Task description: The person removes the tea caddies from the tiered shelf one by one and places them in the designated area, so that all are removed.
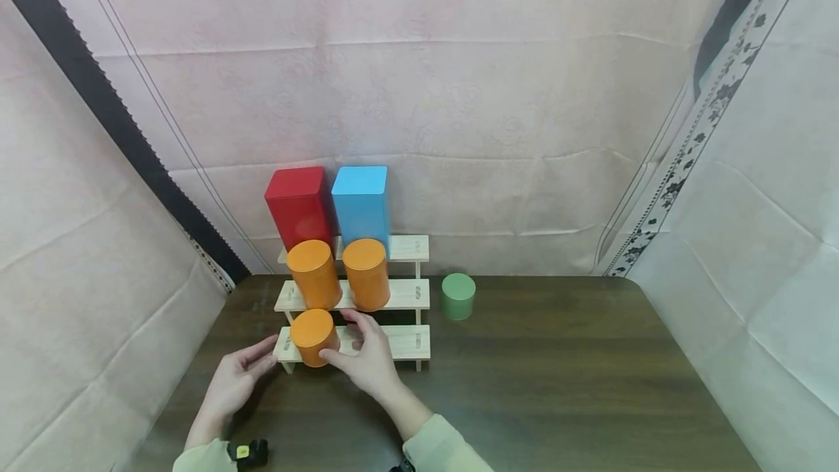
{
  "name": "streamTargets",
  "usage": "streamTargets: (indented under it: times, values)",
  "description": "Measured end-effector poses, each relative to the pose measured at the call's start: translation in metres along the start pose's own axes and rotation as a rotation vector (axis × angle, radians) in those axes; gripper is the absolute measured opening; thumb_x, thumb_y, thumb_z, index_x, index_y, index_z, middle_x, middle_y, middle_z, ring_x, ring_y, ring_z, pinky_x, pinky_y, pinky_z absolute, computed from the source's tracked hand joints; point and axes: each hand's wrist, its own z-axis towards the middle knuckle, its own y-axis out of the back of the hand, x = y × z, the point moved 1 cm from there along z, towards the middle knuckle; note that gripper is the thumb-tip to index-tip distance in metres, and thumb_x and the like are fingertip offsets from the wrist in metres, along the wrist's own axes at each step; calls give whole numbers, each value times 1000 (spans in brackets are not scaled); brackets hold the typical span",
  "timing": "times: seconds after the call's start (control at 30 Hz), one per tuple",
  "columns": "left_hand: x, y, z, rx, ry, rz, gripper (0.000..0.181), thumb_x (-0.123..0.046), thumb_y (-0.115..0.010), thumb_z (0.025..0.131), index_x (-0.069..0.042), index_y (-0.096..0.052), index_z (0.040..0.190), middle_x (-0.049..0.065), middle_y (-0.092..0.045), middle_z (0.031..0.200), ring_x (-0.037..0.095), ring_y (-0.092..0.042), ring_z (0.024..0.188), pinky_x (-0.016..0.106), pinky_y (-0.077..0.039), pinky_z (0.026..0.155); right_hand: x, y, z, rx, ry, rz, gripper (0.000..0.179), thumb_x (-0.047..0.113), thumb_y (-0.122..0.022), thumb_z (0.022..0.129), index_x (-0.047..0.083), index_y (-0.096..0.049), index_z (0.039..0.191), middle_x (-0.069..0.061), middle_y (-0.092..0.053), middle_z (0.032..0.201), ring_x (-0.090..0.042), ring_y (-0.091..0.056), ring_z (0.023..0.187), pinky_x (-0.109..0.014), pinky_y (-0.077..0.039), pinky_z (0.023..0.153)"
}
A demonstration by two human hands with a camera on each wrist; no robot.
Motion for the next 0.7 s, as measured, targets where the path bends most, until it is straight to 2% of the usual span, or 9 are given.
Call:
streamTargets:
  times: [0.47, 0.7]
  values:
    - [0, 0, 0, -4, -27, 9, 47, -9, -67, 107, 0, -58, 153, 17, -58, 154, 30, -62, 134, 29, -58, 100, 4, -20, 5, 9, 28, -38, 77, 29, -93, 87, 20, -56, 154, 0, -58, 145, -18, -60, 129, -45, -58, 100]
    - [1, 0, -1, -7, -39, 3, 47, -8, -67, 107, 0, -58, 152, 17, -58, 153, 29, -62, 134, 28, -58, 100, 2, -26, 8, 6, -6, -59, 83, 31, -95, 85, 23, -53, 157, -1, -56, 146, -20, -58, 130, -44, -57, 103]
